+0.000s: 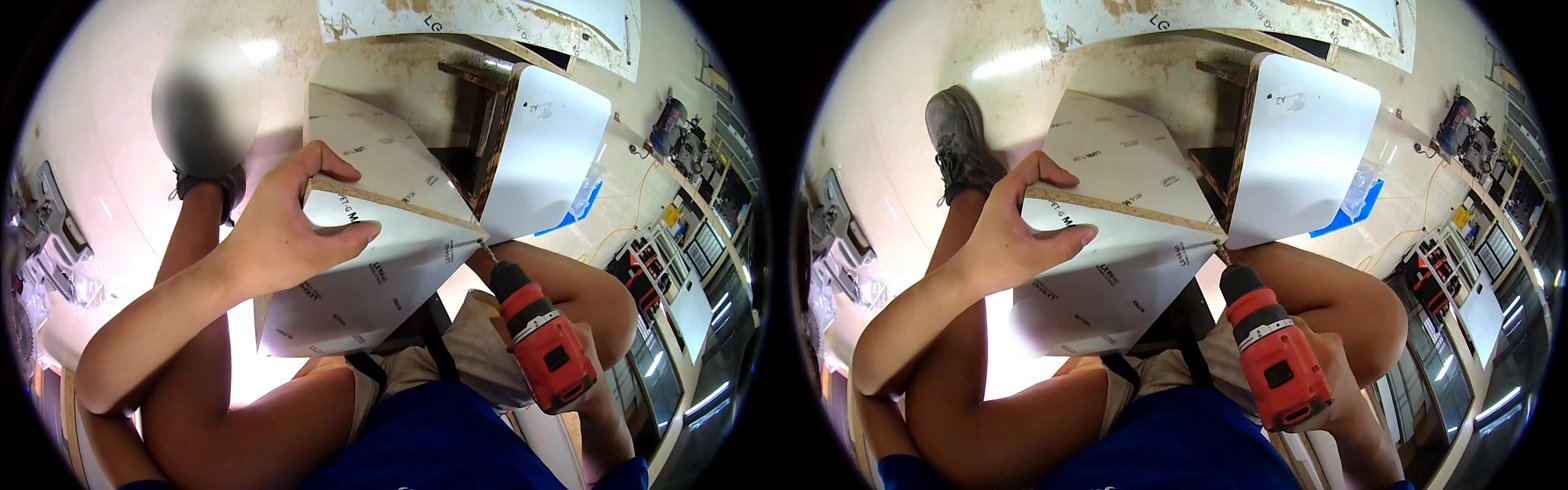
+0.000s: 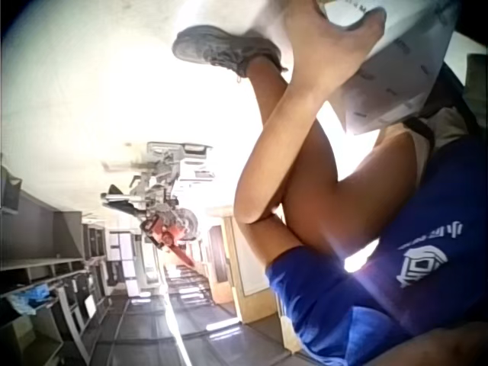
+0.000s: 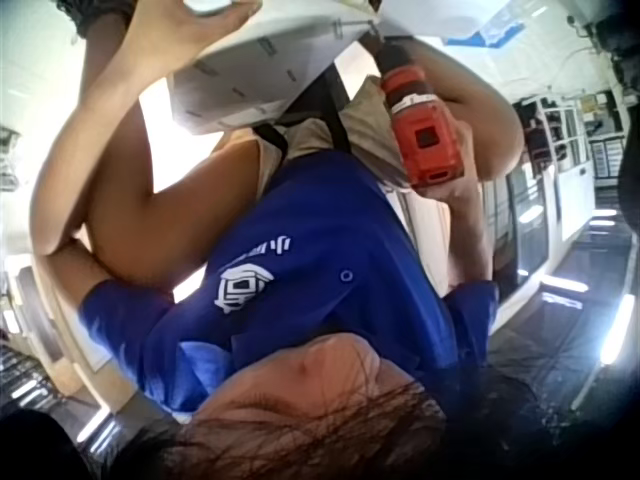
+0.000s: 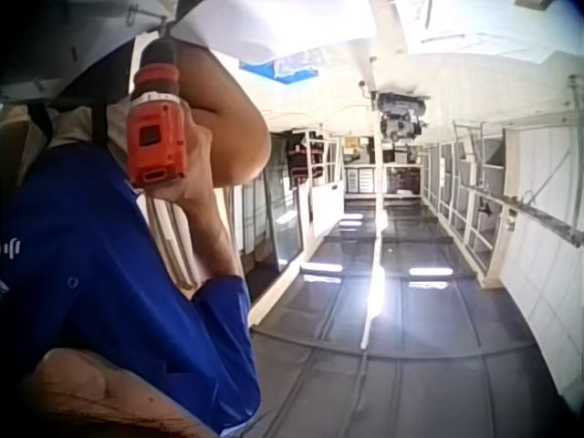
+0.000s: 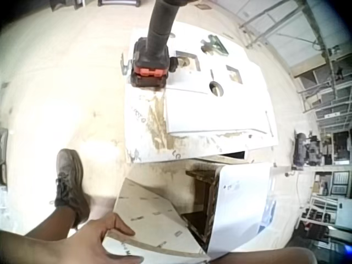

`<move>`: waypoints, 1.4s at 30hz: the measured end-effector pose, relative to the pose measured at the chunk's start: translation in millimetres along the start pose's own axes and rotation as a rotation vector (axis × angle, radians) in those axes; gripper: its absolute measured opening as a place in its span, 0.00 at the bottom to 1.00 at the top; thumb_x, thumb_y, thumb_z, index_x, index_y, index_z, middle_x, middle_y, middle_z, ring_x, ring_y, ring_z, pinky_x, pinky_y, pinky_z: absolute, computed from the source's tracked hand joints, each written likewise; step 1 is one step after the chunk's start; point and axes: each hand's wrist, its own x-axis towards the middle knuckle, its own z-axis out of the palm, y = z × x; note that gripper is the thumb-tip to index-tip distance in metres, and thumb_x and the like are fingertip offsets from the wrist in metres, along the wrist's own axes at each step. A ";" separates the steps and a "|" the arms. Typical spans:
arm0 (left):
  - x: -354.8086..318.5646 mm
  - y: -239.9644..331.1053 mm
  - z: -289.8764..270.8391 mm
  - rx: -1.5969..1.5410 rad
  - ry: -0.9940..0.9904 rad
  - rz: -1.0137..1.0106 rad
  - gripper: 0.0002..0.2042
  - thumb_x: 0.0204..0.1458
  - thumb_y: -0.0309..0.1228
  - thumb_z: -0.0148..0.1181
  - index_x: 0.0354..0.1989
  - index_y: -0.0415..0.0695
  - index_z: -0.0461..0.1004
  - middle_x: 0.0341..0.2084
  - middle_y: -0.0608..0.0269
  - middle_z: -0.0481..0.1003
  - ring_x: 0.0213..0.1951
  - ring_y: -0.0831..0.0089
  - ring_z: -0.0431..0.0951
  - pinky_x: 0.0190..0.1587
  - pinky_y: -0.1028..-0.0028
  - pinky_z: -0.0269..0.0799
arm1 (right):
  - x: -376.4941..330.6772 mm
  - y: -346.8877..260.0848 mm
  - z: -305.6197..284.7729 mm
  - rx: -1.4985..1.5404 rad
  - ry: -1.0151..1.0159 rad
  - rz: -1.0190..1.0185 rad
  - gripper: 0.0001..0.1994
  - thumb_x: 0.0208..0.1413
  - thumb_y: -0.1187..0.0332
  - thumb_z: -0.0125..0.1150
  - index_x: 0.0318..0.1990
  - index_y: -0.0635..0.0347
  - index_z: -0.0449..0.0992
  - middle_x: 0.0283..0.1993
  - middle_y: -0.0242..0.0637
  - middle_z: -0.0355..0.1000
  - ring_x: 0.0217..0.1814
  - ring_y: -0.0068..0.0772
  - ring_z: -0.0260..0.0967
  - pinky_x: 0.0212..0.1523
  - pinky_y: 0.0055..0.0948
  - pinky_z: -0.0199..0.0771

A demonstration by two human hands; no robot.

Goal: The person assembles a wooden box by drilling screws into the corners of the panels using a cordless drill. They then attach a metal frame to the box.

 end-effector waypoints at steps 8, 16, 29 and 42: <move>5.1 -5.1 -9.3 0.161 -0.019 0.089 0.21 0.48 0.29 0.70 0.46 0.38 0.66 0.43 0.55 0.71 0.49 0.73 0.69 0.49 0.74 0.73 | 2.2 -4.5 6.2 -0.051 0.030 0.007 0.31 0.31 0.64 0.76 0.46 0.69 0.73 0.33 0.40 0.75 0.28 0.35 0.75 0.36 0.28 0.75; 4.3 0.1 -2.6 0.005 0.007 0.045 0.20 0.46 0.25 0.70 0.44 0.39 0.66 0.41 0.61 0.70 0.48 0.77 0.68 0.50 0.77 0.69 | 0.8 4.2 3.0 -0.061 0.048 -0.054 0.29 0.32 0.64 0.75 0.45 0.68 0.73 0.32 0.38 0.75 0.28 0.34 0.74 0.35 0.28 0.74; 0.2 -1.5 -4.7 0.040 0.032 0.024 0.21 0.45 0.29 0.71 0.44 0.38 0.67 0.39 0.57 0.72 0.46 0.73 0.71 0.49 0.74 0.70 | 0.6 3.2 -1.7 -0.020 -0.038 -0.047 0.26 0.32 0.67 0.73 0.43 0.67 0.74 0.37 0.42 0.75 0.32 0.36 0.74 0.40 0.29 0.74; -1.3 5.6 -7.8 0.116 -0.020 0.019 0.22 0.46 0.24 0.73 0.45 0.41 0.65 0.41 0.60 0.74 0.44 0.78 0.75 0.49 0.75 0.71 | -1.7 -28.9 -29.2 0.066 -0.143 0.132 0.30 0.34 0.62 0.75 0.48 0.63 0.71 0.37 0.38 0.77 0.35 0.37 0.78 0.41 0.32 0.76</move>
